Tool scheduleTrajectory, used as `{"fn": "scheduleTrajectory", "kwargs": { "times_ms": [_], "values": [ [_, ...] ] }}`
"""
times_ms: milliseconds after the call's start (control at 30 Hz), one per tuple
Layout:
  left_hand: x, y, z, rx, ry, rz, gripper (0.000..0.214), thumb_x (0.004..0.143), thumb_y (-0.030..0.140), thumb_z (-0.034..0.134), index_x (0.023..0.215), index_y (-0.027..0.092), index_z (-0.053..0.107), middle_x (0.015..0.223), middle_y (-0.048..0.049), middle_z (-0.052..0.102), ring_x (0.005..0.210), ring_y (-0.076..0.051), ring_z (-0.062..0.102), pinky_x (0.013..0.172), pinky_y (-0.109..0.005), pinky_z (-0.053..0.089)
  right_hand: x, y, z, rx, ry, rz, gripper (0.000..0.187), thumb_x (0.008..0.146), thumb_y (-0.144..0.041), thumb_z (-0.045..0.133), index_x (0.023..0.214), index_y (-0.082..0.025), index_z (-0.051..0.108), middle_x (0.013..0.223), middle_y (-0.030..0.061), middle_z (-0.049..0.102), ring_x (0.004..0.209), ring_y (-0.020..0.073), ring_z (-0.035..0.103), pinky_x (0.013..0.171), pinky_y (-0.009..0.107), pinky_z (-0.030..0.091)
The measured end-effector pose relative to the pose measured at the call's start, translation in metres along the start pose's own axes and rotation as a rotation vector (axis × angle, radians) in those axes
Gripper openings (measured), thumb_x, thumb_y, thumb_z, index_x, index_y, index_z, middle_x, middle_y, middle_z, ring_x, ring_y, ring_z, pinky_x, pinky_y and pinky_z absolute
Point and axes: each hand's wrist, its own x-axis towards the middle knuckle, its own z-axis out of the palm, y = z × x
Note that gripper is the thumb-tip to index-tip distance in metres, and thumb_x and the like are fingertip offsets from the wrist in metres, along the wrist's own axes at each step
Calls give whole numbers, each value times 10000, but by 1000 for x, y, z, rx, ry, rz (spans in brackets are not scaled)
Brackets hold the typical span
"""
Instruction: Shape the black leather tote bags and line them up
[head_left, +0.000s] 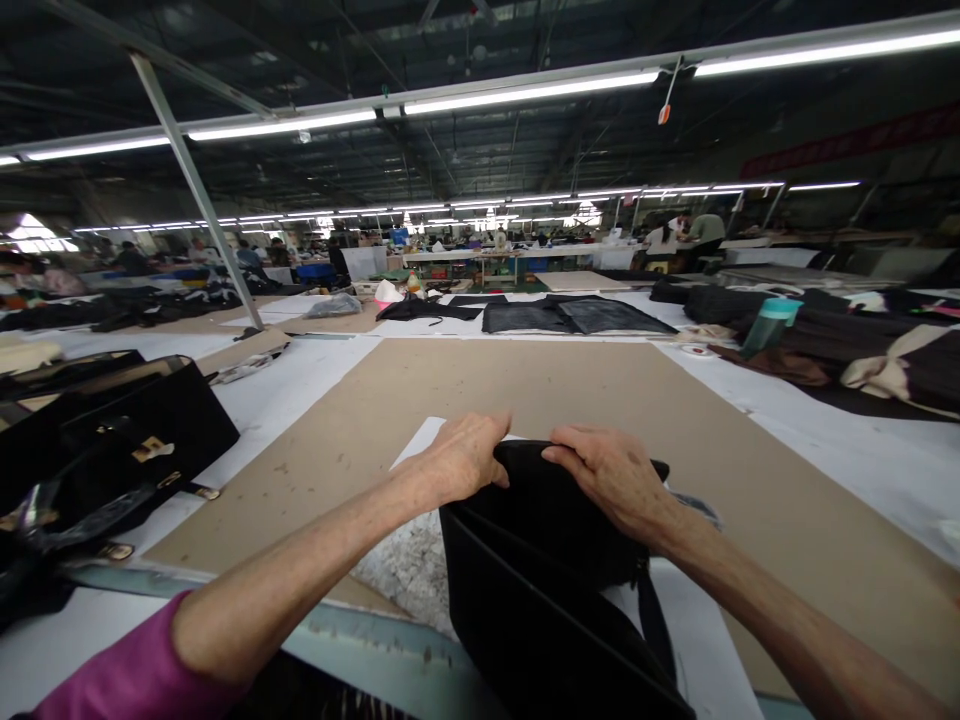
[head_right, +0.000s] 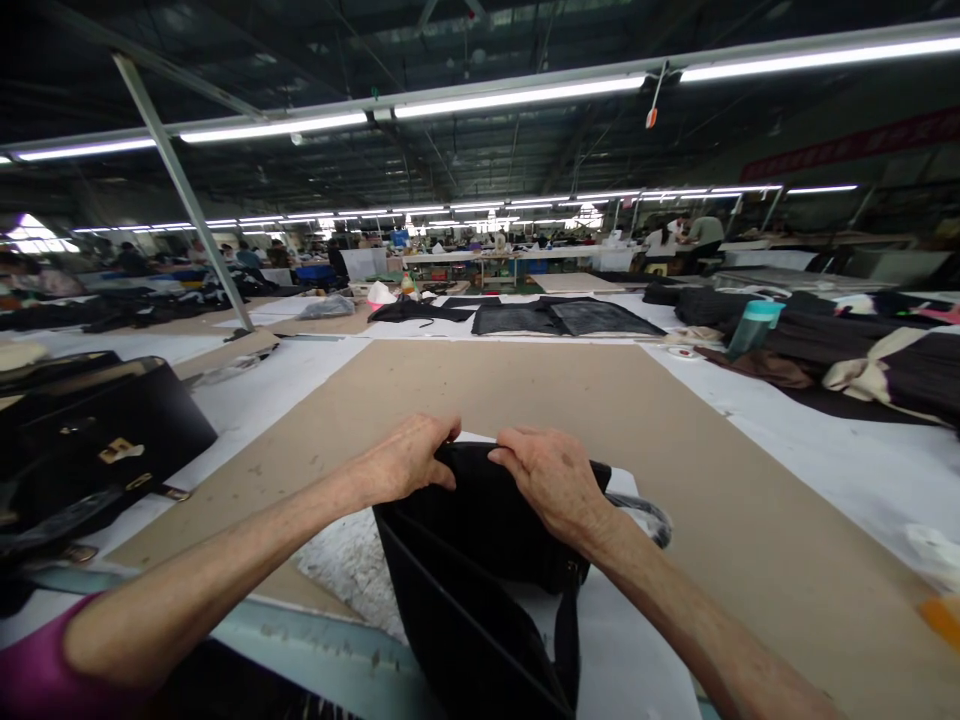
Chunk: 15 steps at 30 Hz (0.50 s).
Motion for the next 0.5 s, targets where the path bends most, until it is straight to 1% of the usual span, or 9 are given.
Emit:
{"fn": "scheduleTrajectory", "kwargs": {
  "times_ms": [100,200,267,333,433,500],
  "values": [
    [2,-7,0,-39,-70,26,212,590,310,664,736,179,585,640,15,551,609,-141,505,488,-214,296,2,3,2,14,5,-16,266,870,-356,399,688,-215,534,671,-20,585,679,127,531,601,231,308],
    [4,-14,4,-152,-93,65,162,638,322,626,664,166,592,541,37,497,530,-107,467,466,-202,286,4,5,4,27,3,-14,242,870,-353,399,737,-225,557,699,-20,600,692,131,538,612,235,312],
    [5,-16,6,-210,-74,92,213,680,371,586,654,160,594,516,41,475,496,-94,439,452,-201,275,5,5,4,17,0,-5,234,870,-362,395,772,-233,564,715,-23,607,701,134,545,618,240,314],
    [4,-17,7,-238,-55,126,259,717,405,542,670,157,602,524,37,486,491,-91,429,454,-201,277,6,4,4,-6,-4,-3,236,873,-371,387,792,-238,564,720,-25,609,705,139,549,620,246,314],
    [3,-14,5,-225,-28,175,238,745,371,516,725,158,619,571,21,539,530,-101,456,485,-202,300,5,2,3,-41,-11,-11,269,875,-389,371,769,-229,559,700,-19,605,683,142,545,614,249,312],
    [1,-10,3,-194,-15,184,221,754,342,506,736,156,624,594,8,563,553,-108,476,502,-202,311,4,1,3,-63,7,-15,280,871,-403,374,758,-220,554,686,-14,600,667,142,540,606,248,310]
  ]
}}
